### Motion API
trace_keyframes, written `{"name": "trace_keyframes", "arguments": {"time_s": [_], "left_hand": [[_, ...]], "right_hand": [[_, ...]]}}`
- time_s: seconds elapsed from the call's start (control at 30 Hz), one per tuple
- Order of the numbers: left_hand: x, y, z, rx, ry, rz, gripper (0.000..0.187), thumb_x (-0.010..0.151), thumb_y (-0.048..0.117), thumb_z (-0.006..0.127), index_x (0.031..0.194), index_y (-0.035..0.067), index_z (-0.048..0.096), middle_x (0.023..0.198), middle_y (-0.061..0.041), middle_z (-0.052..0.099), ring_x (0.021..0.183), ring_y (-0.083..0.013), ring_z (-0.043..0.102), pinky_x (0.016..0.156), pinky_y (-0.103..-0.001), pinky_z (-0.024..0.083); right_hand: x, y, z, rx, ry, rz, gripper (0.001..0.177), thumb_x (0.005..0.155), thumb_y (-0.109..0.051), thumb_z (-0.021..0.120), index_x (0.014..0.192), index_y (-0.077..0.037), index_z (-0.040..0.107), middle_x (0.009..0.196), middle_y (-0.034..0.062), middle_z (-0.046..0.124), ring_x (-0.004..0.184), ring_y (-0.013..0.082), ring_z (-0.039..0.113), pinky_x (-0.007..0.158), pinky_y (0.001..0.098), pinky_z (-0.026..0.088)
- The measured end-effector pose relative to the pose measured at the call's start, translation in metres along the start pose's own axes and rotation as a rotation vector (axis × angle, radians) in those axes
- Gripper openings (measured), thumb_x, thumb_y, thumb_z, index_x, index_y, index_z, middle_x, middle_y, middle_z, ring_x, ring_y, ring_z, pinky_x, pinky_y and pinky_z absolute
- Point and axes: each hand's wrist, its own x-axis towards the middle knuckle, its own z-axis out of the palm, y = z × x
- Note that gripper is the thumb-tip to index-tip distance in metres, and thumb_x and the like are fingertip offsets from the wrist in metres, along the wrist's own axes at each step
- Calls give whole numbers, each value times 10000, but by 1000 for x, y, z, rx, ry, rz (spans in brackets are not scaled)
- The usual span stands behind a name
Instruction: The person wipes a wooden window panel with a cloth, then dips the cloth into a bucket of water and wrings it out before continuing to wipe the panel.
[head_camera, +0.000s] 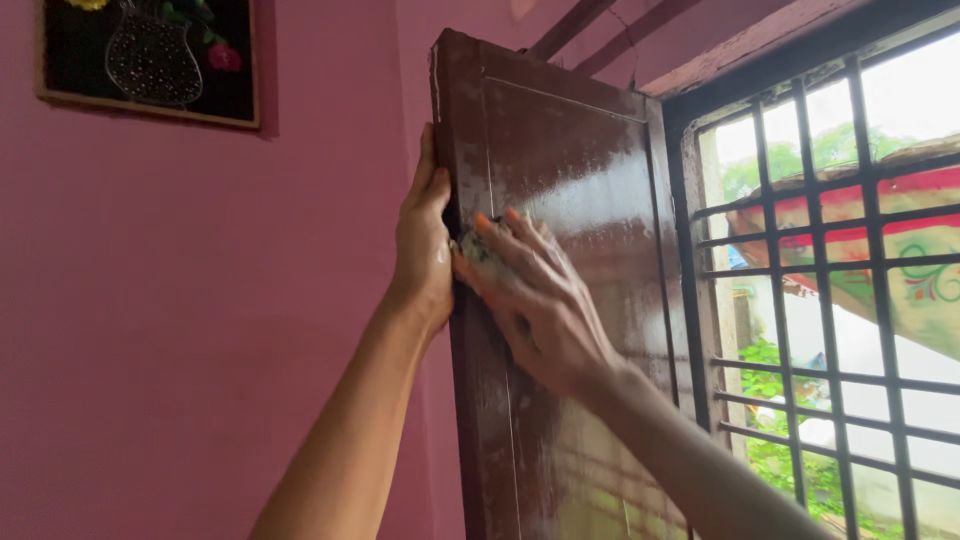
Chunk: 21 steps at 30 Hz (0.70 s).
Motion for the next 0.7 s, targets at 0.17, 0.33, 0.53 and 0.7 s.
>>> {"name": "trace_keyframes", "arguments": {"time_s": [0.17, 0.33, 0.53, 0.7], "left_hand": [[3, -12, -6, -107, -23, 71, 572, 1045, 184, 261, 1612, 109, 255, 1654, -63, 358, 1496, -208, 400, 1176, -347, 315], [1, -8, -6, -81, 16, -27, 562, 1040, 213, 259, 1594, 115, 267, 1592, -108, 439, 1421, -222, 498, 1137, -342, 377], [-12, -3, -6, -239, 40, 4, 578, 1013, 287, 301, 1519, 58, 463, 1508, -101, 545, 1361, -232, 539, 1139, -378, 427], [-8, -13, -8, -195, 91, 95, 650, 1028, 416, 287, 1490, 20, 514, 1499, -149, 573, 1382, -255, 523, 1182, -414, 362]], "right_hand": [[78, 46, 8, -8, 58, 128, 497, 1066, -24, 498, 1532, -193, 525, 1682, 113, 333, 1575, 363, 278, 1257, 657, 110], [69, 36, 14, 134, 96, 170, 491, 1074, -14, 512, 1539, -174, 506, 1677, 103, 366, 1565, 357, 311, 1234, 527, 288], [-10, -14, -2, 135, -10, 105, 496, 979, -31, 602, 1457, -163, 573, 1608, 103, 442, 1545, 380, 352, 1209, 510, 338], [48, 23, 5, 170, 13, 108, 501, 1014, -9, 541, 1488, -171, 557, 1654, 126, 389, 1578, 360, 275, 1278, 599, 216]]}}
